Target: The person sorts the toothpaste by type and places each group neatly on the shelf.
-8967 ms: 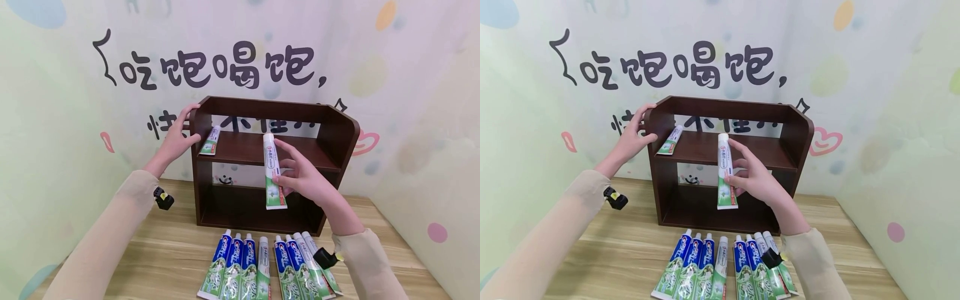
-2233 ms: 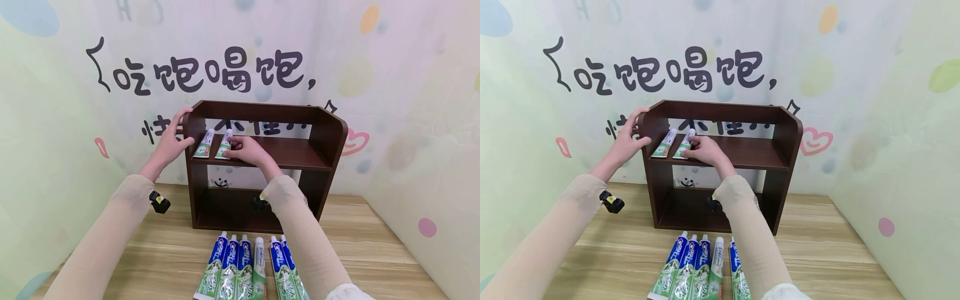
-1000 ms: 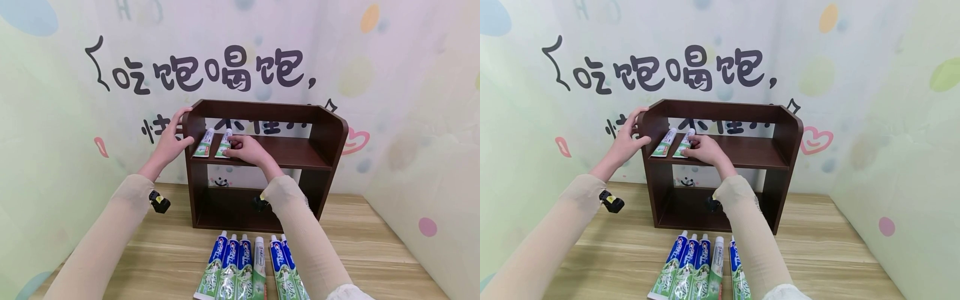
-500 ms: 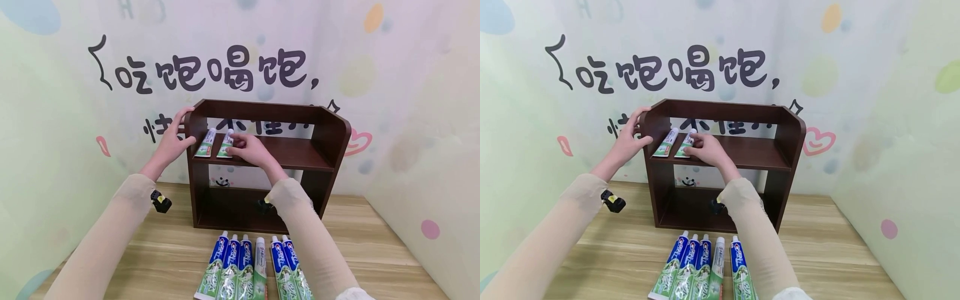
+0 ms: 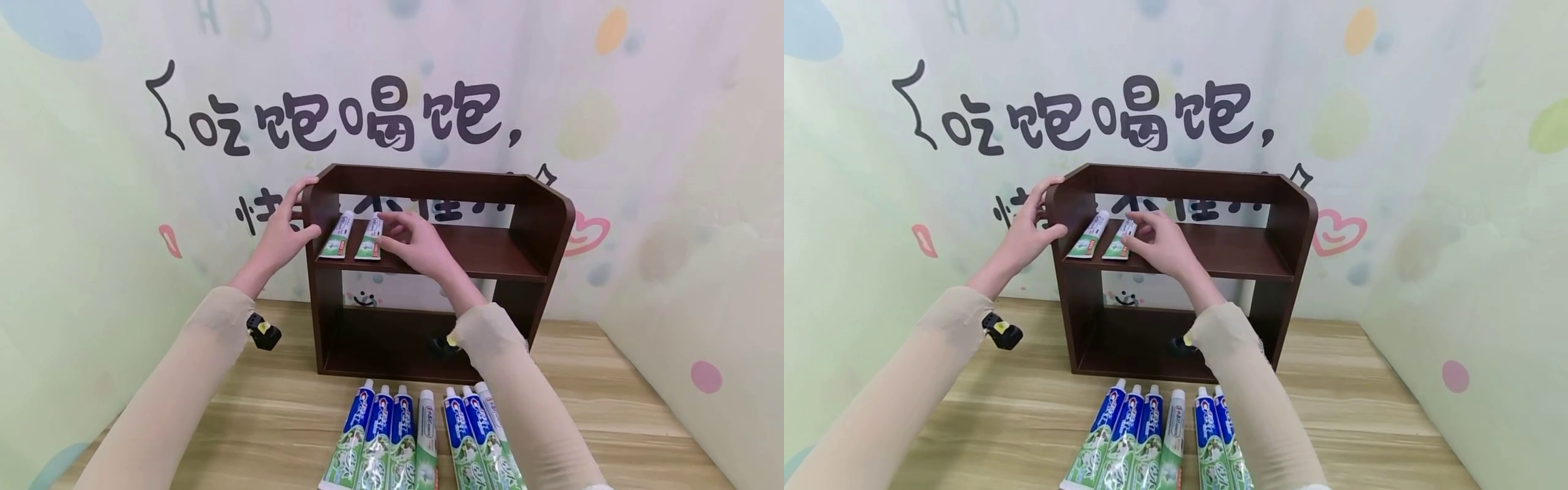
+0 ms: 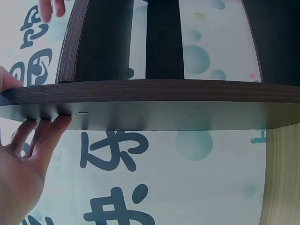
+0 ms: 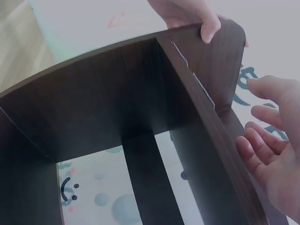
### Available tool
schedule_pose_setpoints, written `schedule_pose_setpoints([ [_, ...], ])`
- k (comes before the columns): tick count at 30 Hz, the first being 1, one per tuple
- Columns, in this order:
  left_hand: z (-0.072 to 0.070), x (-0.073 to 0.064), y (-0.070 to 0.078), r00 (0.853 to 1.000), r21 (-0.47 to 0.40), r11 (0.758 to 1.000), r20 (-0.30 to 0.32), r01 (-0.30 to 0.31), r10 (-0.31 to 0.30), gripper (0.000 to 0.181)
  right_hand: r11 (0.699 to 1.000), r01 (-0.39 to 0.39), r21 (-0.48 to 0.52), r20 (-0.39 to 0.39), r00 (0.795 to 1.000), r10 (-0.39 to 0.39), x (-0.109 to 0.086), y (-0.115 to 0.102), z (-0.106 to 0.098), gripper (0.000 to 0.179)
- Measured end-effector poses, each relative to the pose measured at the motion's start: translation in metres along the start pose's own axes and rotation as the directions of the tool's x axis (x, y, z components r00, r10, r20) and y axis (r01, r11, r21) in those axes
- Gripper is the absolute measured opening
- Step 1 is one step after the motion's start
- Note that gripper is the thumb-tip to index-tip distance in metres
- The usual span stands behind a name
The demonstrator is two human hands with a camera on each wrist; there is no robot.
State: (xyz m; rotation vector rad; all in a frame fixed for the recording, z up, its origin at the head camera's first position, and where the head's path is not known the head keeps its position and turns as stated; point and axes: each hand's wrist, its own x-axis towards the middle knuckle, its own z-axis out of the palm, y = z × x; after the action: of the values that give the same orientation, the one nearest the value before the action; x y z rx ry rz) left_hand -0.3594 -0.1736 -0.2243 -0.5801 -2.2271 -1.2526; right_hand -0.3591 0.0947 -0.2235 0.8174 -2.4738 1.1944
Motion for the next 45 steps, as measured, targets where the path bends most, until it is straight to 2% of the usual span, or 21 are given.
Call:
schedule_pose_setpoints([
  [11,0.001,0.001,-0.002,1.000,0.003,1.000,-0.005,-0.008,0.008,0.074,0.991,0.128,-0.029,-0.064,0.990,-0.130,-0.035,-0.013,-0.006,0.047],
  [24,0.002,0.002,-0.001,1.000,-0.004,1.000,-0.001,-0.013,0.012,0.074,0.980,0.197,-0.015,-0.102,0.975,-0.197,-0.086,0.009,-0.009,0.046],
  [38,0.002,0.002,-0.001,1.000,-0.009,1.000,0.000,-0.012,0.012,0.074,0.979,0.187,-0.085,-0.114,0.974,-0.196,-0.141,0.039,-0.002,0.048],
  [45,0.001,0.002,-0.003,1.000,-0.010,1.000,-0.006,-0.021,0.020,0.074,0.988,0.135,-0.072,-0.135,0.980,-0.144,-0.163,0.053,-0.004,0.048],
])
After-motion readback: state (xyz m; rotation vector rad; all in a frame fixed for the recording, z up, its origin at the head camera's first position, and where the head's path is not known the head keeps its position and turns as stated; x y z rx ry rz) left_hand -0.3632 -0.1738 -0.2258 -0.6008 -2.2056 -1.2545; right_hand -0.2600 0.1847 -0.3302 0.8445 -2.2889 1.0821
